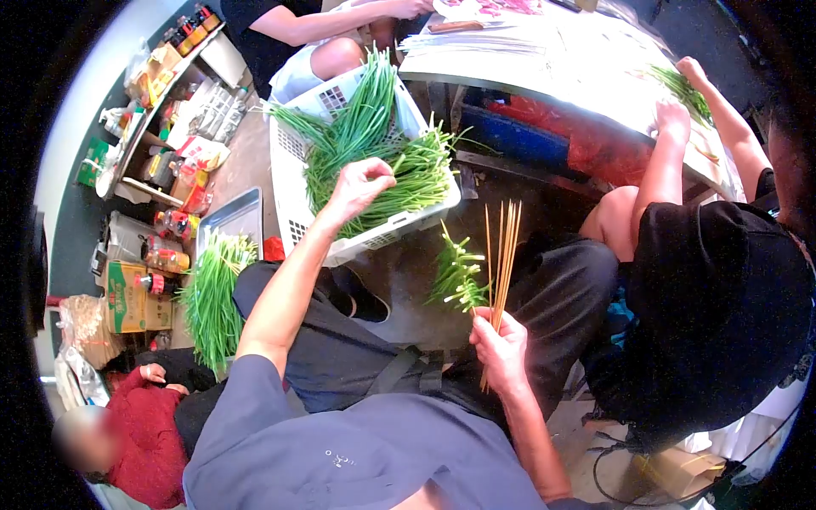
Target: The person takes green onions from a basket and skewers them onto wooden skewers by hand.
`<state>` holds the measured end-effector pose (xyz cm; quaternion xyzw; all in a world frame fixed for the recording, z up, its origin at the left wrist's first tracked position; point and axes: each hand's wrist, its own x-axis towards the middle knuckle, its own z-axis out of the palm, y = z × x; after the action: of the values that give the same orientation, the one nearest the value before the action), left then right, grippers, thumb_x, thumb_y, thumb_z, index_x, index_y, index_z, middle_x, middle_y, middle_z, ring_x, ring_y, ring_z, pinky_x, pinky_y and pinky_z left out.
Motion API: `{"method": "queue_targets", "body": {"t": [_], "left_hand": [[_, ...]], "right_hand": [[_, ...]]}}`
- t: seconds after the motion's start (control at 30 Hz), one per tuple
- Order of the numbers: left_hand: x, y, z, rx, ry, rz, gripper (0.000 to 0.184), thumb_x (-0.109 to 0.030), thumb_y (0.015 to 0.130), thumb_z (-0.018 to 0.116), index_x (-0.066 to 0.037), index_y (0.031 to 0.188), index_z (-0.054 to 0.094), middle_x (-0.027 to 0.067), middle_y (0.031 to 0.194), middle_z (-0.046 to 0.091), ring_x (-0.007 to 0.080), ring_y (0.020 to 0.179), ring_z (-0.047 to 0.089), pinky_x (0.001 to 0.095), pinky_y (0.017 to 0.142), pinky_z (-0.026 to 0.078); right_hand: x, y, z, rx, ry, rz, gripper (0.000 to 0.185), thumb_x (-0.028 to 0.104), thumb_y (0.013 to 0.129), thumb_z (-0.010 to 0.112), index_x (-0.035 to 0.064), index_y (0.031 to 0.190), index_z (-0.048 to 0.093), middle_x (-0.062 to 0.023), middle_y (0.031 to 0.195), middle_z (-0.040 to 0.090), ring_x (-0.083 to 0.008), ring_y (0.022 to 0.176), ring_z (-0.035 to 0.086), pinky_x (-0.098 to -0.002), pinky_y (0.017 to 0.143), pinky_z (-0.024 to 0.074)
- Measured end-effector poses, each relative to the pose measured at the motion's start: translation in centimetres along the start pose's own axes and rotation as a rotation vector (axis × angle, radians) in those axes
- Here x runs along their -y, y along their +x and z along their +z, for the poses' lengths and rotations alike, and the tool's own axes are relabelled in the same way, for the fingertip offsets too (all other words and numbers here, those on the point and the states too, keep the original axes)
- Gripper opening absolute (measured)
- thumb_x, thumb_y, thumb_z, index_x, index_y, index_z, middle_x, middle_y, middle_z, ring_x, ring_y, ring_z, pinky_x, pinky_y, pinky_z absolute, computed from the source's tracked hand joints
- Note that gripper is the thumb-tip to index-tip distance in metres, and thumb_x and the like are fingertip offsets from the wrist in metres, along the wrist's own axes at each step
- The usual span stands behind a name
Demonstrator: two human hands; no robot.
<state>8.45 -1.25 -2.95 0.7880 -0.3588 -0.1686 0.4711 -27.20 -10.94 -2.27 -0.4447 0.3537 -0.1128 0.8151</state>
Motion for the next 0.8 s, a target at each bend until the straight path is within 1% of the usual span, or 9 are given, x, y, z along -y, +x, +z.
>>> {"method": "queue_targets", "body": {"t": [0.07, 0.13, 0.17, 0.23, 0.37, 0.5, 0.63, 0.67, 0.8], "left_hand": [[-1.3, -0.9, -0.6, 0.025, -0.417, 0.072, 0.008, -0.006, 0.087, 0.064, 0.000, 0.092, 0.064, 0.0045, 0.080, 0.066, 0.0114, 0.070, 0.061, 0.0250, 0.068, 0.050], [-3.8, -2.1, -0.9, -0.045, -0.516, -0.003, 0.009, -0.006, 0.087, 0.064, 0.000, 0.094, 0.064, 0.0043, 0.078, 0.066, 0.0111, 0.068, 0.060, 0.0249, 0.066, 0.050], [-4.6, -2.5, -1.1, -0.046, -0.513, -0.003, 0.009, -0.006, 0.087, 0.064, 0.000, 0.094, 0.064, 0.0043, 0.078, 0.066, 0.0111, 0.068, 0.060, 0.0249, 0.066, 0.050], [-5.6, -3.3, -1.2, -0.036, -0.612, 0.001, 0.012, -0.005, 0.088, 0.063, 0.000, 0.098, 0.064, 0.0053, 0.081, 0.066, 0.0110, 0.069, 0.060, 0.0243, 0.068, 0.050], [-6.0, -4.4, 0.2, -0.010, -0.747, -0.009, 0.015, -0.003, 0.088, 0.061, 0.000, 0.102, 0.062, 0.0080, 0.088, 0.066, 0.0123, 0.074, 0.060, 0.0251, 0.073, 0.050], [-5.9, -5.9, 1.6, 0.002, -0.848, -0.057, 0.014, -0.003, 0.088, 0.062, 0.000, 0.101, 0.062, 0.0098, 0.089, 0.067, 0.0166, 0.077, 0.063, 0.0288, 0.076, 0.052], [-6.6, -6.9, 2.7, 0.056, -0.930, -0.011, 0.014, -0.005, 0.088, 0.062, 0.000, 0.101, 0.062, 0.0116, 0.090, 0.067, 0.0208, 0.081, 0.067, 0.0333, 0.078, 0.053], [-6.8, -7.0, 2.8, 0.076, -0.961, 0.005, 0.014, -0.006, 0.089, 0.062, 0.000, 0.101, 0.062, 0.0121, 0.090, 0.067, 0.0220, 0.082, 0.067, 0.0343, 0.078, 0.053], [-7.0, -7.3, 3.2, 0.048, -1.018, 0.013, 0.012, -0.004, 0.090, 0.060, 0.000, 0.101, 0.062, 0.0121, 0.091, 0.067, 0.0238, 0.084, 0.068, 0.0333, 0.077, 0.053]], "right_hand": [[0.1, 0.2, 0.4, 0.019, 0.004, 0.012, 0.014, 0.008, 0.091, 0.061, 0.0018, 0.103, 0.060, -0.0038, 0.065, 0.056, -0.0020, 0.041, 0.035, -0.0158, 0.038, 0.0252], [0.0, 0.4, 1.1, 0.067, 0.022, -0.003, 0.015, 0.007, 0.090, 0.061, 0.0016, 0.104, 0.061, -0.0038, 0.065, 0.057, -0.0022, 0.042, 0.036, -0.0161, 0.038, 0.0254], [0.0, 0.4, 1.4, 0.071, 0.024, -0.003, 0.015, 0.007, 0.090, 0.061, 0.0016, 0.104, 0.061, -0.0038, 0.065, 0.057, -0.0022, 0.042, 0.036, -0.0161, 0.038, 0.0254], [0.2, 0.4, 2.0, 0.156, 0.022, -0.040, 0.017, 0.011, 0.090, 0.063, 0.0020, 0.106, 0.062, -0.0011, 0.068, 0.057, -0.0026, 0.050, 0.043, -0.0165, 0.043, 0.0302], [0.7, 0.3, 3.2, 0.176, 0.033, -0.081, 0.017, 0.011, 0.090, 0.063, 0.0024, 0.105, 0.063, -0.0008, 0.070, 0.058, -0.0026, 0.051, 0.044, -0.0163, 0.044, 0.0308], [0.6, 0.5, 3.2, 0.182, 0.021, -0.103, 0.017, 0.011, 0.090, 0.063, 0.0031, 0.105, 0.063, 0.0000, 0.069, 0.058, -0.0028, 0.052, 0.045, -0.0164, 0.044, 0.0313], [0.3, 0.7, 3.4, 0.180, 0.023, -0.098, 0.017, 0.011, 0.090, 0.063, 0.0033, 0.105, 0.064, 0.0002, 0.068, 0.058, -0.0029, 0.052, 0.046, -0.0164, 0.045, 0.0318], [0.1, 0.8, 3.4, 0.179, 0.034, -0.098, 0.015, 0.009, 0.091, 0.062, 0.0031, 0.104, 0.063, -0.0012, 0.067, 0.057, -0.0030, 0.049, 0.043, -0.0164, 0.044, 0.0309], [-0.1, 0.8, 3.4, 0.164, 0.045, -0.104, 0.013, 0.007, 0.091, 0.061, 0.0030, 0.103, 0.062, -0.0025, 0.066, 0.056, -0.0030, 0.046, 0.040, -0.0162, 0.042, 0.0299]]}}
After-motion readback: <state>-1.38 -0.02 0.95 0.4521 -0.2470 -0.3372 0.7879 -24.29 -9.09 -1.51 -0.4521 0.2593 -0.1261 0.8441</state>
